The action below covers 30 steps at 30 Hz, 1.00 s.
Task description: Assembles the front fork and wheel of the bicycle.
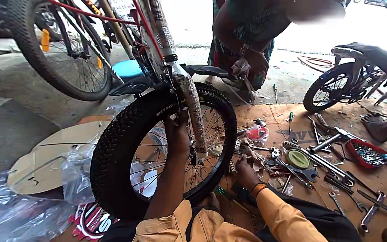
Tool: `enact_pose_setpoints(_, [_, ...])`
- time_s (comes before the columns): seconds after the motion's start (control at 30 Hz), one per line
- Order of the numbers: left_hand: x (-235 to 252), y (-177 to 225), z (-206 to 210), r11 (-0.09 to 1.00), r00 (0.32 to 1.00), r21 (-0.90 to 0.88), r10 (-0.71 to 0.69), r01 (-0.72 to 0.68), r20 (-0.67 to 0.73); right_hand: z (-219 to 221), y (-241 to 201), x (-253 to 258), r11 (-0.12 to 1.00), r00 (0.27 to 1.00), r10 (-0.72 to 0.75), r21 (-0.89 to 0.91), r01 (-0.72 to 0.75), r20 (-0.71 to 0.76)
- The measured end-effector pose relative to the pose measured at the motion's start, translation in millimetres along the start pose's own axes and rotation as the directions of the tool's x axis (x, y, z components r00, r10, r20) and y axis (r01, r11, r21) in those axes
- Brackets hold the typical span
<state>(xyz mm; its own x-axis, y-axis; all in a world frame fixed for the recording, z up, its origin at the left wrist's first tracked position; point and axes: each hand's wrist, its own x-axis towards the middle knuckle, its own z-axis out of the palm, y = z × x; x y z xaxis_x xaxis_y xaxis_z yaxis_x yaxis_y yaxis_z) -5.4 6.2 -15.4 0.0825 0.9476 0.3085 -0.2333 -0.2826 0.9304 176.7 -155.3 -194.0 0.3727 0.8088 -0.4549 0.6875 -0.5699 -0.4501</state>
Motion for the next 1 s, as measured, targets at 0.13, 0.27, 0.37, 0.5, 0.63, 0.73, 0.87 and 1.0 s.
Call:
enact_pose_setpoints(0.13, [-3,-3,-10,0.998,1.000,0.056,-0.006,0.006,0.015,21,-21,-13,0.985,0.992,0.125,-0.120,-0.120,0.034])
enact_pose_setpoints(0.27, [-9,2,-8,0.994,0.997,0.111,-0.018,0.009,0.079,22,-29,-7,0.982,0.990,0.138,-0.130,-0.136,0.011])
enact_pose_setpoints(0.37, [-19,35,27,0.961,0.972,0.178,-0.186,0.211,-0.147,5,-13,-6,0.993,0.993,0.102,0.058,-0.106,0.066])
enact_pose_setpoints(0.5, [-6,15,7,0.990,0.999,0.143,0.010,-0.005,-0.034,-14,1,-31,0.654,0.998,-0.067,0.755,0.050,-0.007])
enact_pose_setpoints(0.63, [-13,14,12,0.991,0.999,0.133,-0.030,0.033,-0.024,-70,-5,-87,0.058,0.916,-0.352,0.972,0.227,-0.193])
enact_pose_setpoints(0.73, [-14,-5,5,0.993,0.999,0.112,0.031,-0.027,-0.041,-110,-26,-119,0.049,0.775,-0.494,0.877,0.478,-0.394])
enact_pose_setpoints(0.87, [-9,4,-1,0.987,0.998,0.162,-0.016,0.025,-0.053,-132,-55,-137,0.187,0.646,-0.549,0.675,0.714,-0.531])
enact_pose_setpoints(1.0, [-9,1,-2,0.994,0.999,0.095,-0.044,0.047,-0.030,-138,-66,-133,0.136,0.564,-0.641,0.646,0.751,-0.521])
